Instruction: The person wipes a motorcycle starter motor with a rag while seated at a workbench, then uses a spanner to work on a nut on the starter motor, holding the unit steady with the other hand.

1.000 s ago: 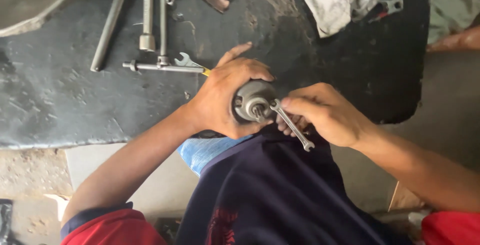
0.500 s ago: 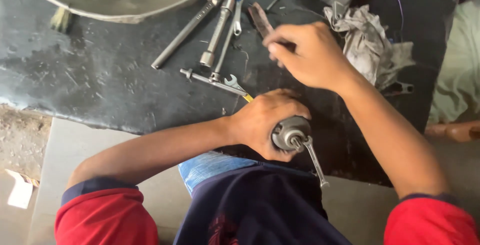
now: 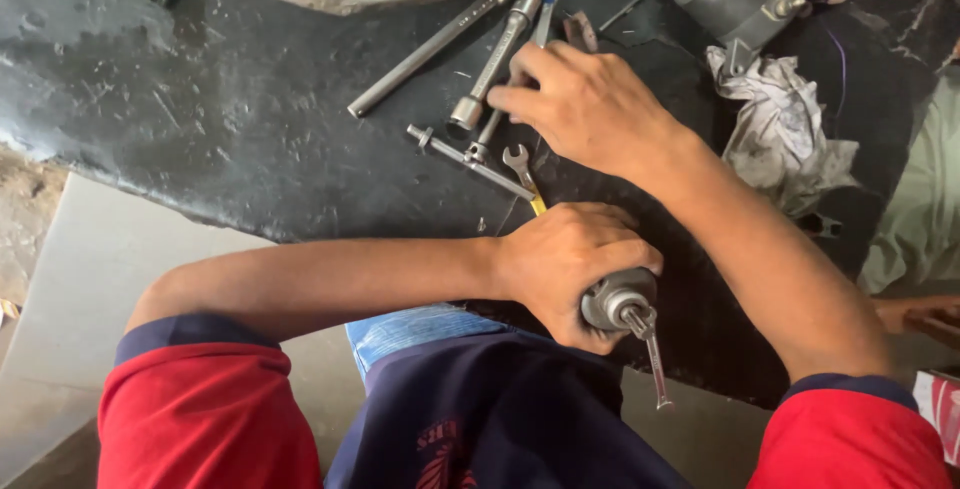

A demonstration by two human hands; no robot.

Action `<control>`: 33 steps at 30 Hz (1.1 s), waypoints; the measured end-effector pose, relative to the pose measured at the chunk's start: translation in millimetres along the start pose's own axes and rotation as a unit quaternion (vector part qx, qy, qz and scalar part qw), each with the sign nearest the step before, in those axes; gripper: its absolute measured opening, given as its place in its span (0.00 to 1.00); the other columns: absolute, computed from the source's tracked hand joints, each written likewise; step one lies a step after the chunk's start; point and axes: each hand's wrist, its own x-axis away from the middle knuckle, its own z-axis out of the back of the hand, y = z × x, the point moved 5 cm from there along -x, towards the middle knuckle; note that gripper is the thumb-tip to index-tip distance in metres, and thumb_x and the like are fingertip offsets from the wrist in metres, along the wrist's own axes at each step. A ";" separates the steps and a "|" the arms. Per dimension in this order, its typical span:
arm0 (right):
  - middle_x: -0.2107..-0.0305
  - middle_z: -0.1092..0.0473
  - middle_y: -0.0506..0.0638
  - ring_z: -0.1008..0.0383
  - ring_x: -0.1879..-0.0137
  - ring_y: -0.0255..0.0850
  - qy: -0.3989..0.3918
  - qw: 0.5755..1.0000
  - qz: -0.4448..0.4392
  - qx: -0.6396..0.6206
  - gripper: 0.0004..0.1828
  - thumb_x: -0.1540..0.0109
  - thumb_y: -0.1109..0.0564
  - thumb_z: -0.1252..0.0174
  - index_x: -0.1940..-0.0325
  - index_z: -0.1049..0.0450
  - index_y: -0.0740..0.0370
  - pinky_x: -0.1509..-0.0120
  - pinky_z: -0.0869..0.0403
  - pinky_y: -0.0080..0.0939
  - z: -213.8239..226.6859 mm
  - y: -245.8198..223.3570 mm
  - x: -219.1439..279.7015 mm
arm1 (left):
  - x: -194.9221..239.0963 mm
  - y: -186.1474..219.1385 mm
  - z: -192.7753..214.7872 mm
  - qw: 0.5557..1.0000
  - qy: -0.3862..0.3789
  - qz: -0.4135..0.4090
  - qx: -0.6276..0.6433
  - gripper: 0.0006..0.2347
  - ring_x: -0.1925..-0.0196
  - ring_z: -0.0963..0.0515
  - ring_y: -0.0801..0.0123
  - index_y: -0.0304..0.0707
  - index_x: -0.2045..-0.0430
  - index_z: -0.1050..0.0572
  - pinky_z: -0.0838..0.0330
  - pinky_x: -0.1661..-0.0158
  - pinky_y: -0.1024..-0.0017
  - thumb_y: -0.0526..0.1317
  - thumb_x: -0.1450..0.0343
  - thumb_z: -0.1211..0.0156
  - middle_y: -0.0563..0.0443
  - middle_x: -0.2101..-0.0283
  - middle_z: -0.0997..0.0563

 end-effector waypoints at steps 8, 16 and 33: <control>0.60 0.30 0.48 0.27 0.51 0.46 0.146 0.964 0.188 0.118 0.08 0.36 0.58 0.37 0.52 0.23 0.57 0.44 0.26 0.54 -9.5 -24.4 6.4 | 5.0 -0.1 -0.3 1.000 -0.009 0.003 -0.025 0.25 0.61 0.18 0.48 0.34 0.55 0.29 0.22 0.55 0.58 0.45 0.42 0.27 0.44 0.63 0.20; 0.61 0.29 0.56 0.27 0.55 0.50 0.248 0.969 -0.002 -0.011 0.07 0.38 0.66 0.46 0.55 0.28 0.68 0.49 0.26 0.52 78.6 -11.6 76.6 | -2.7 9.4 -1.8 0.999 -0.027 -0.018 -0.013 0.27 0.60 0.18 0.46 0.36 0.55 0.28 0.22 0.56 0.58 0.47 0.44 0.25 0.43 0.63 0.20; 0.70 0.22 0.60 0.27 0.77 0.38 0.030 0.974 -0.224 0.009 0.10 0.38 0.66 0.35 0.54 0.18 0.74 0.76 0.31 0.40 102.3 -88.8 250.3 | -7.9 -19.0 -6.7 0.993 -0.028 0.115 0.011 0.25 0.62 0.15 0.55 0.35 0.58 0.29 0.20 0.59 0.64 0.42 0.45 0.24 0.46 0.64 0.17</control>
